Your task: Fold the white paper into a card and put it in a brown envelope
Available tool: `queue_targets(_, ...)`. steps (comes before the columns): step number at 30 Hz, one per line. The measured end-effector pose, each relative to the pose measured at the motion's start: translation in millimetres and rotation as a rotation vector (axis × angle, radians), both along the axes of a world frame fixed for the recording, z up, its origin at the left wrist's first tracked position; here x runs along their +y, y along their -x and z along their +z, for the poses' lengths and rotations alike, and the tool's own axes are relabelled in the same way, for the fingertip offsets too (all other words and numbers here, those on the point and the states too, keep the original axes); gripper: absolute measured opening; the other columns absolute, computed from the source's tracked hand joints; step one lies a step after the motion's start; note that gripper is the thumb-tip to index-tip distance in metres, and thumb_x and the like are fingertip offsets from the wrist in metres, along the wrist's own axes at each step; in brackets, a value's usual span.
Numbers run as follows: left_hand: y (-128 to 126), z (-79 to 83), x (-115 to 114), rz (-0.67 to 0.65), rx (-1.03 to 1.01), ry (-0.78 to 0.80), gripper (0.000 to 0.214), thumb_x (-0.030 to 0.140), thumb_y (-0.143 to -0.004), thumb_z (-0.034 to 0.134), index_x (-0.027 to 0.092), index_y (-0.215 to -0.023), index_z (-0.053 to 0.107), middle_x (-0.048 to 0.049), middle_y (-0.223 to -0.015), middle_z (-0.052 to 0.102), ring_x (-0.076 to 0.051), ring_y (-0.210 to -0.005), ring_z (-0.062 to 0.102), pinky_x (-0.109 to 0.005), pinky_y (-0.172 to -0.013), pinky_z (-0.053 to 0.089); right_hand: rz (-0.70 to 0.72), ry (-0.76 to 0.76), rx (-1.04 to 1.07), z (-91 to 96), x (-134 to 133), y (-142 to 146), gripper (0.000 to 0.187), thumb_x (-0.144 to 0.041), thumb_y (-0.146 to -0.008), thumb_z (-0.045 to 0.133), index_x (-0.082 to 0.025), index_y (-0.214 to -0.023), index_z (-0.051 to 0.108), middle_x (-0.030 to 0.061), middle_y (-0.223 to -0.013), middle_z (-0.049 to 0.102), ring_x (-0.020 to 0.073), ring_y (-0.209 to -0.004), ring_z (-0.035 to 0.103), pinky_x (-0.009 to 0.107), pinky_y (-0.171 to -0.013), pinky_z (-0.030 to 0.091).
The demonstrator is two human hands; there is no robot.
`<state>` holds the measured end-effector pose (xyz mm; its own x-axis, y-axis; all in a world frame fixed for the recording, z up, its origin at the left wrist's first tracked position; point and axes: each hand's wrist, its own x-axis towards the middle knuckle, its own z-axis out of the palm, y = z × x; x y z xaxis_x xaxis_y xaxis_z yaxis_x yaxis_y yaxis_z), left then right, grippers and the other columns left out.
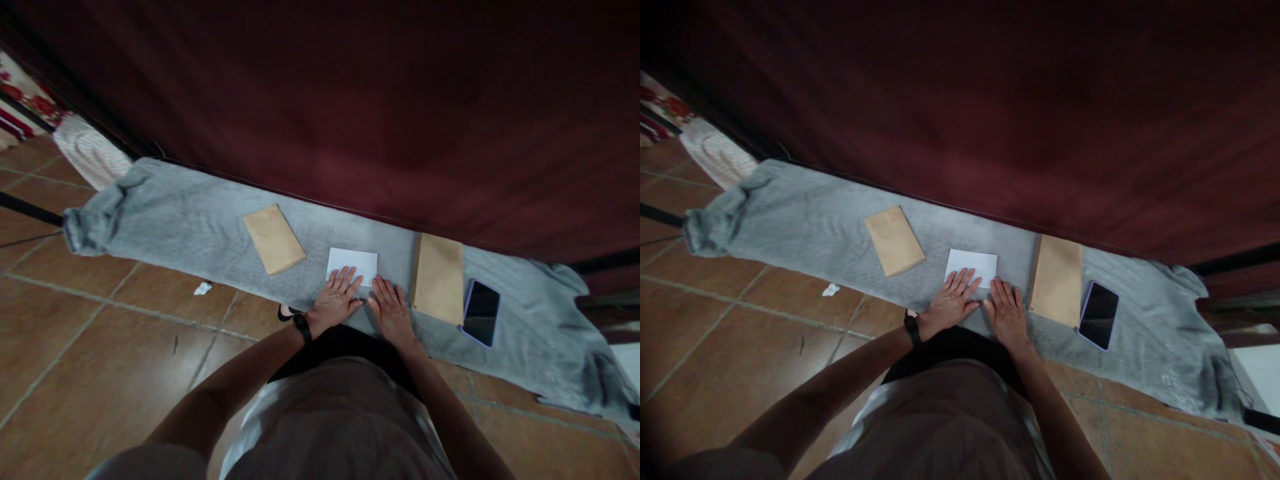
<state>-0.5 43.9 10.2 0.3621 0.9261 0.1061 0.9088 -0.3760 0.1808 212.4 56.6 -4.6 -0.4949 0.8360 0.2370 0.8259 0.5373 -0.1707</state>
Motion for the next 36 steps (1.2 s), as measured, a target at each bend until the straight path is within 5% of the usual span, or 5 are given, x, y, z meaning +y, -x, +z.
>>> queue_targets(8, -2, -2.2, 0, -0.014, 0.025, 0.013, 0.067, 0.052, -0.103, 0.04, 0.017, -0.16, 0.031, -0.014, -0.168, 0.025, -0.031, -0.157, 0.019, -0.053, -0.127, 0.016, 0.085, 0.057, 0.034, 6.5, 16, 22, 0.051, -0.031, -0.109, 0.028, -0.011, -0.153, 0.045, 0.0145, -0.156, 0.048, 0.0262, -0.147, 0.041, 0.052, -0.123, 0.026)
queue_targets(19, -5, -0.9, 1, 0.01, -0.017, -0.001, 0.064, 0.053, -0.104, 0.038, 0.018, -0.158, 0.036, -0.0144, -0.168, 0.026, -0.031, -0.156, 0.02, -0.055, -0.127, 0.016, 0.111, 0.041, 0.006, 3.2, -4, -2, 0.05, -0.034, -0.108, 0.034, -0.014, -0.152, 0.046, 0.0116, -0.155, 0.05, 0.025, -0.144, 0.046, 0.05, -0.122, 0.031)
queue_targets(36, -37, -6.2, 55, 0.029, -0.06, 0.039, 0.057, 0.047, -0.107, 0.025, 0.021, -0.156, 0.039, -0.0034, -0.166, 0.033, -0.024, -0.157, 0.019, -0.055, -0.129, 0.012, 0.091, 0.034, 0.061, 2.1, 1, 3, 0.044, -0.03, -0.107, 0.038, -0.013, -0.143, 0.056, 0.0118, -0.143, 0.063, 0.0242, -0.139, 0.051, 0.048, -0.122, 0.032)
